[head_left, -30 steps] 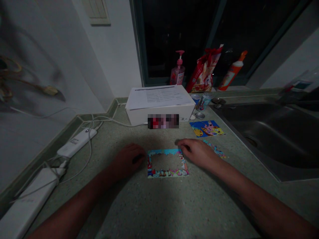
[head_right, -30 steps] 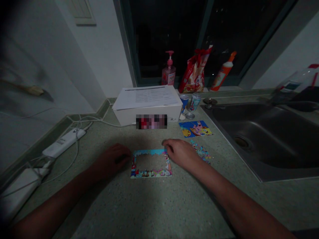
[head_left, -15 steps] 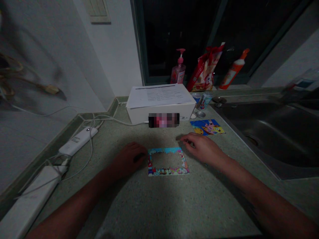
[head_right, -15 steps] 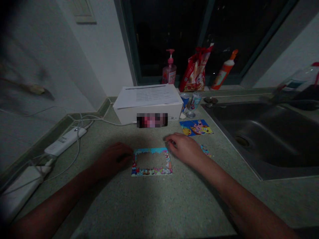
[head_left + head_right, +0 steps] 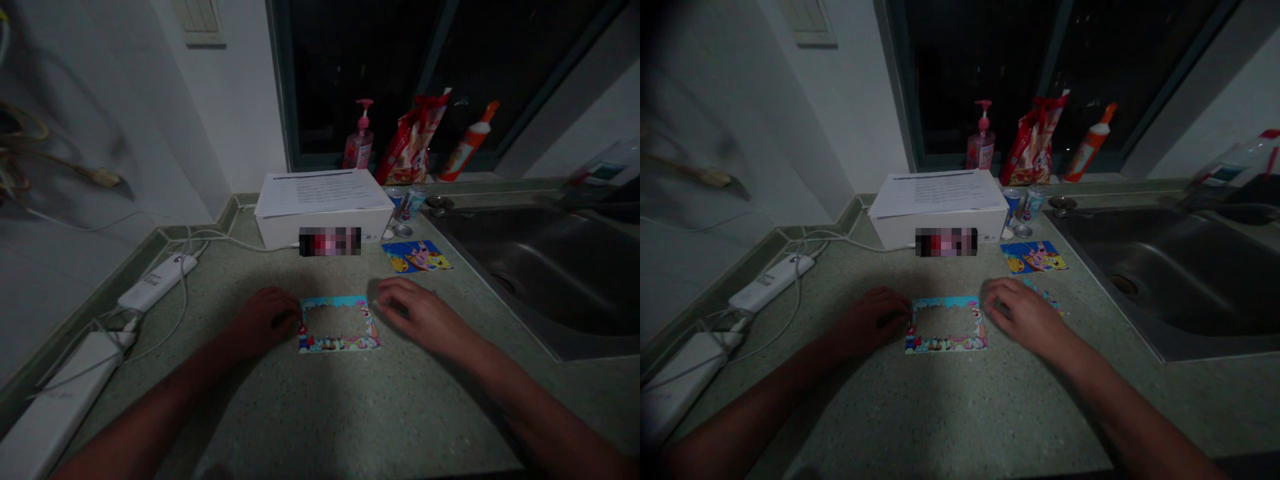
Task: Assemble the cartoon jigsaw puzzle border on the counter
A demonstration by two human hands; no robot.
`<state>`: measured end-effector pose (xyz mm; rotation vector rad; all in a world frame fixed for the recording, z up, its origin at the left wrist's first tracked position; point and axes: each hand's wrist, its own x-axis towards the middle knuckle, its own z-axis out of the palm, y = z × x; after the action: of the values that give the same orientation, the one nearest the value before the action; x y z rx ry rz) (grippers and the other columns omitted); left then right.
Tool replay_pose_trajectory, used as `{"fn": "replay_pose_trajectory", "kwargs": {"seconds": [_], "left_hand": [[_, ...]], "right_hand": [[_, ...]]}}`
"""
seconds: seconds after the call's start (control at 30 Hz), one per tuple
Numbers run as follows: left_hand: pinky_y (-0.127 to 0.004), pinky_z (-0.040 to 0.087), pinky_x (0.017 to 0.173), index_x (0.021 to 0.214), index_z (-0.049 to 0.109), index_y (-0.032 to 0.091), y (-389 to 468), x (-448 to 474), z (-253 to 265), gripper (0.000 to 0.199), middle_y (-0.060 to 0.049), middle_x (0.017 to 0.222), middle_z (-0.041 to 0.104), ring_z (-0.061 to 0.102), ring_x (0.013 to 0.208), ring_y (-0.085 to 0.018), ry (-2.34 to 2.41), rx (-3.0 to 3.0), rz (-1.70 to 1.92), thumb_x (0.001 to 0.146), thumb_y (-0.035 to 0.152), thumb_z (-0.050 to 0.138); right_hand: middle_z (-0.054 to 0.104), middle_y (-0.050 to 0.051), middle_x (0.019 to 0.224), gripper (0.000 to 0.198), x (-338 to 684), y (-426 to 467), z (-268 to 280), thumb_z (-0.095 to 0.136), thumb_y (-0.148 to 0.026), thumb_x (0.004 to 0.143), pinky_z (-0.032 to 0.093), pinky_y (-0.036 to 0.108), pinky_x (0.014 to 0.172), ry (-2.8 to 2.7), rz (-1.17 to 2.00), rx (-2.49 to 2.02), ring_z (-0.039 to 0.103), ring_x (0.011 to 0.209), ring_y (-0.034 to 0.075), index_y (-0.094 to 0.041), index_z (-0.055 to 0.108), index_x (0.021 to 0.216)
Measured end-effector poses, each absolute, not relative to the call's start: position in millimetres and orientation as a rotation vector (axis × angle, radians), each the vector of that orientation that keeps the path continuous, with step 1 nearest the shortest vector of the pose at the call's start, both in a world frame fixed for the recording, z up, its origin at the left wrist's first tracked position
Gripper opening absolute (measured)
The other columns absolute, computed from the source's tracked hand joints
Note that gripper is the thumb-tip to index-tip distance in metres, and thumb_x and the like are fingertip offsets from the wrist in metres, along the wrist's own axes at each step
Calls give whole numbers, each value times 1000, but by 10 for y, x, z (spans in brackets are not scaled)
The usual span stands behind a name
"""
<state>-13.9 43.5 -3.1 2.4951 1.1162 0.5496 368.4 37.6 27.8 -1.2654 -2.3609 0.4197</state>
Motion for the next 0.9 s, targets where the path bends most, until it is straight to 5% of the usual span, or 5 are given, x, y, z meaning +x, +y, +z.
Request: {"fn": "replay_pose_trajectory", "kwargs": {"seconds": [0.37,0.9], "left_hand": [[-45,55,103,106,81,26,422,-135,20,14,-5,115,80,71,110,-26,1100,2484,511,104,23,67],[-45,56,103,106,81,26,411,-126,28,18,-6,115,79,71,110,-25,1077,2460,534,105,23,63]], "right_hand": [[67,10,155,32,3669,267,294,97,-28,83,55,54,117,-2478,541,-1254,64,144,35,-26,65,85],[66,10,154,36,3655,264,303,100,-24,76,51,56,119,-2532,616,-1251,58,149,36,-25,65,83]]}}
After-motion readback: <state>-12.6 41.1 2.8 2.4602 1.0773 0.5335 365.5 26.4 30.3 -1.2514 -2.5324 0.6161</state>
